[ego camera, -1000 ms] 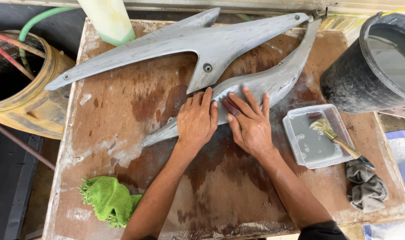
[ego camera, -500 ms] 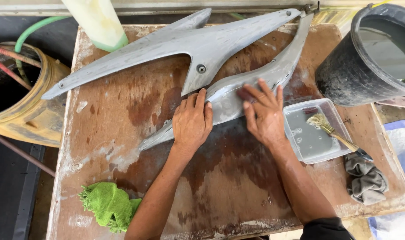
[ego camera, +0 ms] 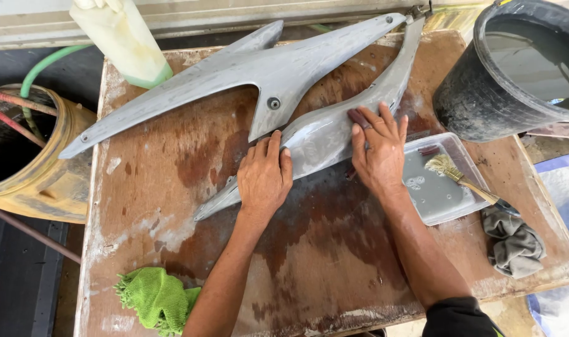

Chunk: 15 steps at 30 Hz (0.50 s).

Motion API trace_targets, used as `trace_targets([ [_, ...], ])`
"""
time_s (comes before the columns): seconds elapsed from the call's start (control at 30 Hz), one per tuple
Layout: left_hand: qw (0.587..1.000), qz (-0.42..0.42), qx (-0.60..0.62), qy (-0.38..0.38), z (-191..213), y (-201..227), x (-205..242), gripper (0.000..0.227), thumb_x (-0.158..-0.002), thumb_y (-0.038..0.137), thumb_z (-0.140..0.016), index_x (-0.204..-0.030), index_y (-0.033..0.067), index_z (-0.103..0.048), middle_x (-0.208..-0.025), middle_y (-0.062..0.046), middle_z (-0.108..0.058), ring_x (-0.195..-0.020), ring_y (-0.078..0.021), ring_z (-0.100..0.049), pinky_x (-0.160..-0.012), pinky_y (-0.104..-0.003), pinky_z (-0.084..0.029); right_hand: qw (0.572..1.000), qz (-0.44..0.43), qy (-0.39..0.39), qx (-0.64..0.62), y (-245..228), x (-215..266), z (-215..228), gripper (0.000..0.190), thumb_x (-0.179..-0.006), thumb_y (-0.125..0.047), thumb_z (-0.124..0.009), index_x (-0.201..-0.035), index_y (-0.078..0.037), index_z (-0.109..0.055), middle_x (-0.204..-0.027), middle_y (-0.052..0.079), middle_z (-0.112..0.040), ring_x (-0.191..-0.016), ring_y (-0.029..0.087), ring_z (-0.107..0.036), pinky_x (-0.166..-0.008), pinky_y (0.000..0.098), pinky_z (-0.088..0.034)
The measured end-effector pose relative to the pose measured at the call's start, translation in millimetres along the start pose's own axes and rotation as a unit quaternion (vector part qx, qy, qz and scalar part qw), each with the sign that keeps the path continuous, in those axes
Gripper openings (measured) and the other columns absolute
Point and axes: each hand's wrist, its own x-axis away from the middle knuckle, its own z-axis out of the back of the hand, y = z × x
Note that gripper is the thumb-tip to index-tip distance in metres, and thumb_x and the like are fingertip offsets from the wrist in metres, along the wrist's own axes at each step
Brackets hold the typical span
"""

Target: The person sands a gray plastic motorcycle fender with a sanding block, working over a wooden table. They repeatedly rub the surface and edges of the fender, occasionally repositioning the part to reach different areas.

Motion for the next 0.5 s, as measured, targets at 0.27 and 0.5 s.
trace_targets([
  [0.27, 1.000, 0.002, 0.004, 0.000, -1.5, -0.2, 1.2, 0.040, -0.101, 0.030, -0.050, -0.131, 0.0079, -0.065, -0.106, -0.013, -0.070, -0.094, -0.0296, -0.070, -0.077, -0.040, -0.056, 1.000, 0.004, -0.008, -0.016, -19.8, 6.8, -16.4, 0.027, -0.106, -0.026, -0.056, -0.119, -0.014, -0.076, -0.137, 0.005, -0.068, -0.139, 0.036, -0.051, -0.116, 0.0646, -0.022],
  [0.5, 1.000, 0.003, 0.003, 0.013, -2.9, -0.9, 0.6, 0.039, -0.101, 0.030, -0.051, -0.130, 0.0090, -0.065, -0.105, -0.011, -0.069, -0.093, -0.0282, -0.070, -0.077, -0.039, -0.056, 0.999, 0.023, -0.018, -0.020, -52.0, 8.5, -18.9, 0.026, -0.105, -0.027, -0.058, -0.114, -0.014, -0.078, -0.140, 0.001, -0.066, -0.142, 0.032, -0.049, -0.119, 0.0611, -0.019],
])
